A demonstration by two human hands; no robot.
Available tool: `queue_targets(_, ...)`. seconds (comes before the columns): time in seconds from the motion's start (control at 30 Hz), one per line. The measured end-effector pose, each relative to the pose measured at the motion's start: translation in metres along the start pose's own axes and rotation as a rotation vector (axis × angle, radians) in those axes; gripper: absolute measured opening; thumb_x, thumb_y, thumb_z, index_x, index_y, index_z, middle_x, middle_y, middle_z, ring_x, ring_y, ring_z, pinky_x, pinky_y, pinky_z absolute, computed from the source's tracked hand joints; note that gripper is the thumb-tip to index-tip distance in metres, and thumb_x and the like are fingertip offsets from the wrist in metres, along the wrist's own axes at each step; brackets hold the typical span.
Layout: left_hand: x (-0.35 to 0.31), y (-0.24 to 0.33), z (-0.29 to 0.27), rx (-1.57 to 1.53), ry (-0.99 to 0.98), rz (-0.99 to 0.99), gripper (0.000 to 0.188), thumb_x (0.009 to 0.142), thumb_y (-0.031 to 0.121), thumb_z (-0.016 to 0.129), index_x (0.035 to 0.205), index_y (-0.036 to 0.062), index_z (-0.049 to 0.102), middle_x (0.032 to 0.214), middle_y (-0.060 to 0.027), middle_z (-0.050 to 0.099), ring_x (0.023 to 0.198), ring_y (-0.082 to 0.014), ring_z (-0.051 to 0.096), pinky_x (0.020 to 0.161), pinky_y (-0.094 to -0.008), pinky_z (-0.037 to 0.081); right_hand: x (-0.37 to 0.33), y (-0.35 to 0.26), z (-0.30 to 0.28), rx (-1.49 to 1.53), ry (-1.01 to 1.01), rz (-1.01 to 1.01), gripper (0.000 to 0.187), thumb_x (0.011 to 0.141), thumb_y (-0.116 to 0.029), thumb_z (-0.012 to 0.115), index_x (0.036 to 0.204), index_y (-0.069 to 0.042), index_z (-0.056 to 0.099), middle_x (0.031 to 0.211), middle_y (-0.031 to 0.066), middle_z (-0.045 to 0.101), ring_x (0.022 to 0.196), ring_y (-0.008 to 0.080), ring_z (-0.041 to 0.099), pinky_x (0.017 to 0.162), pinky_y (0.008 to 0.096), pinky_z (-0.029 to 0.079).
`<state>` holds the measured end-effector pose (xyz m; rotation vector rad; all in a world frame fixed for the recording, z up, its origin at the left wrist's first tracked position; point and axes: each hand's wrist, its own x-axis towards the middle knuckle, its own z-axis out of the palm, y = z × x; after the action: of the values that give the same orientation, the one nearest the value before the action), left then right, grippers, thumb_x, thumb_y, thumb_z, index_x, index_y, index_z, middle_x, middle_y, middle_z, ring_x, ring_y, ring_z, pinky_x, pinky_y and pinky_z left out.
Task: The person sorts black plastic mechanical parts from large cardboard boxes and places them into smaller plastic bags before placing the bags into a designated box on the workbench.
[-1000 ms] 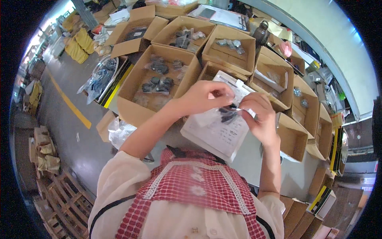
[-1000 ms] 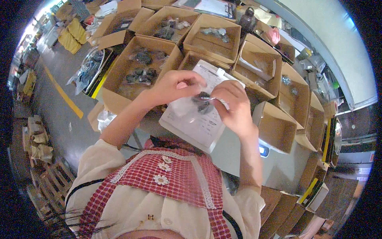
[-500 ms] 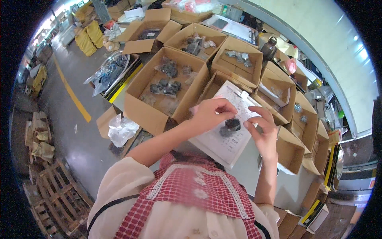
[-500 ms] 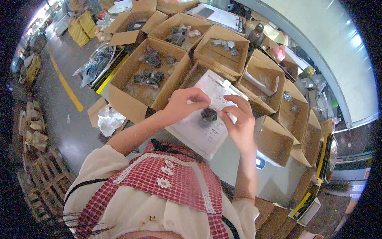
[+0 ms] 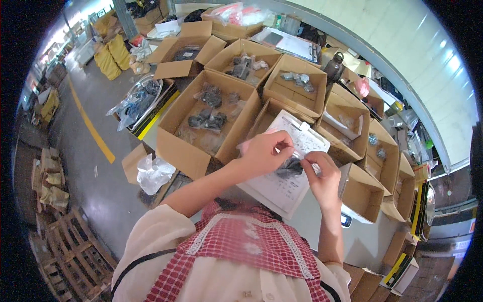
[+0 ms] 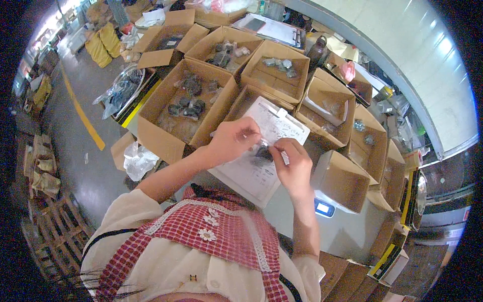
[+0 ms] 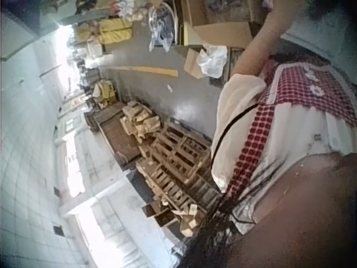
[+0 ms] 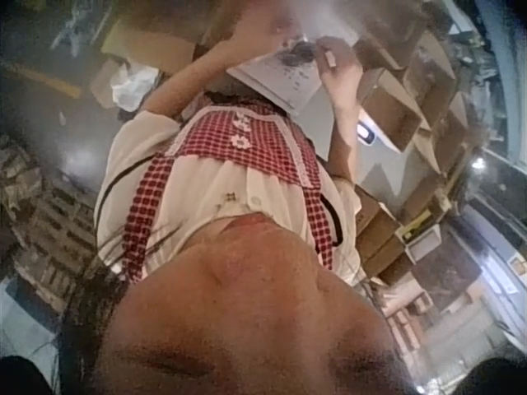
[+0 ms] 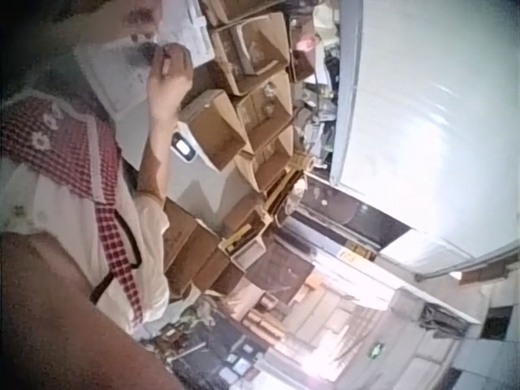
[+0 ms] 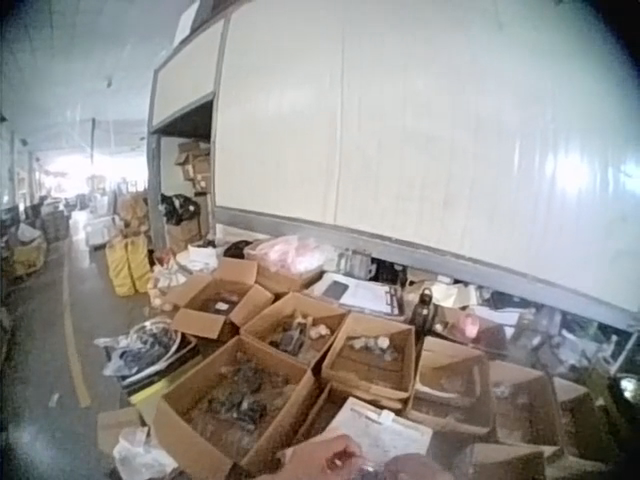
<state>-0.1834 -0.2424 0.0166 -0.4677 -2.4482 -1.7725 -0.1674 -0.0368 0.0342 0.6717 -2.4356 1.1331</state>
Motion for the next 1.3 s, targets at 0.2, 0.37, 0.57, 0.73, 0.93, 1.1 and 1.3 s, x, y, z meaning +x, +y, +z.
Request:
queue_targets(0.2,-0.005,0.011,-0.003,0.276,0.034,0.454,0.008,0.081,0.006,0.068,0.086,0.0089,0.064,0.080,-0.0102,0.064,0.073,-0.0311,0.062,0.066,-0.0366,0.050,0.002,-0.021,0.006,-0.074,-0.032,-0.124,0.018,0.083,-0.004,0.070,0.099,-0.005,0.061,0.096,0.0126,0.064,0.096,0.0339,0.059,0.089,0.0437,0.046)
queue_targets(0.37,-0.005,0.015,-0.006,0.209,0.102,0.531,0.007,0.081,0.004,0.066,0.085,0.0089,0.062,0.074,-0.0088,0.064,0.068,-0.0289,0.063,0.062,-0.0373,0.048,0.005,-0.029,0.009,-0.172,0.012,-0.221,0.017,0.081,-0.001,0.068,0.095,-0.005,0.060,0.092,0.0112,0.064,0.092,0.0323,0.060,0.090,0.0443,0.045)
queue_targets(0.57,-0.001,0.022,-0.024,0.152,0.025,0.465,0.007,0.082,0.004,0.069,0.088,0.0051,0.065,0.079,-0.0095,0.065,0.072,-0.0233,0.065,0.066,-0.0333,0.052,0.025,-0.037,0.008,-0.209,0.026,-0.360,0.019,0.071,0.000,0.067,0.085,-0.005,0.057,0.083,0.0068,0.062,0.079,0.0262,0.061,0.093,0.0451,0.043)
queue_targets(0.73,0.011,0.020,-0.067,0.070,0.142,0.202,0.003,0.088,0.004,0.065,0.088,0.0013,0.063,0.081,-0.0024,0.064,0.077,-0.0066,0.061,0.066,-0.0240,0.048,0.032,-0.028,-0.003,-0.265,0.019,-0.361,0.017,0.066,-0.001,0.064,0.079,-0.007,0.056,0.078,0.0062,0.060,0.075,0.0247,0.060,0.091,0.0443,0.042)
queue_targets(0.93,0.033,0.001,-0.135,-0.026,0.601,0.191,0.004,0.094,0.007,0.062,0.096,0.0038,0.065,0.087,0.0000,0.065,0.081,-0.0066,0.059,0.075,-0.0227,0.047,0.032,0.035,0.008,-0.123,0.087,-0.064,0.008,0.079,-0.002,0.064,0.087,-0.002,0.060,0.083,0.0128,0.062,0.076,0.0292,0.061,0.079,0.0398,0.045)
queue_targets(1.1,0.034,-0.034,-0.104,0.308,0.358,0.069,0.010,0.093,0.010,0.065,0.099,0.0029,0.064,0.093,-0.0038,0.067,0.084,-0.0103,0.062,0.076,-0.0252,0.050,0.036,0.085,0.054,0.116,-0.160,0.201,0.020,0.089,-0.013,0.065,0.105,0.000,0.064,0.099,0.0169,0.065,0.084,0.0285,0.066,0.074,0.0356,0.052)
queue_targets(1.3,0.002,-0.076,-0.034,0.601,-0.153,-0.071,0.059,0.081,0.032,0.073,0.126,0.0007,0.051,0.121,-0.0252,0.057,0.115,-0.0418,0.053,0.098,-0.0476,0.044,0.051,0.106,0.068,0.397,-0.411,0.495,0.028,0.088,-0.019,0.064,0.107,0.001,0.066,0.097,0.0120,0.071,0.083,0.0179,0.065,0.078,0.0305,0.050)
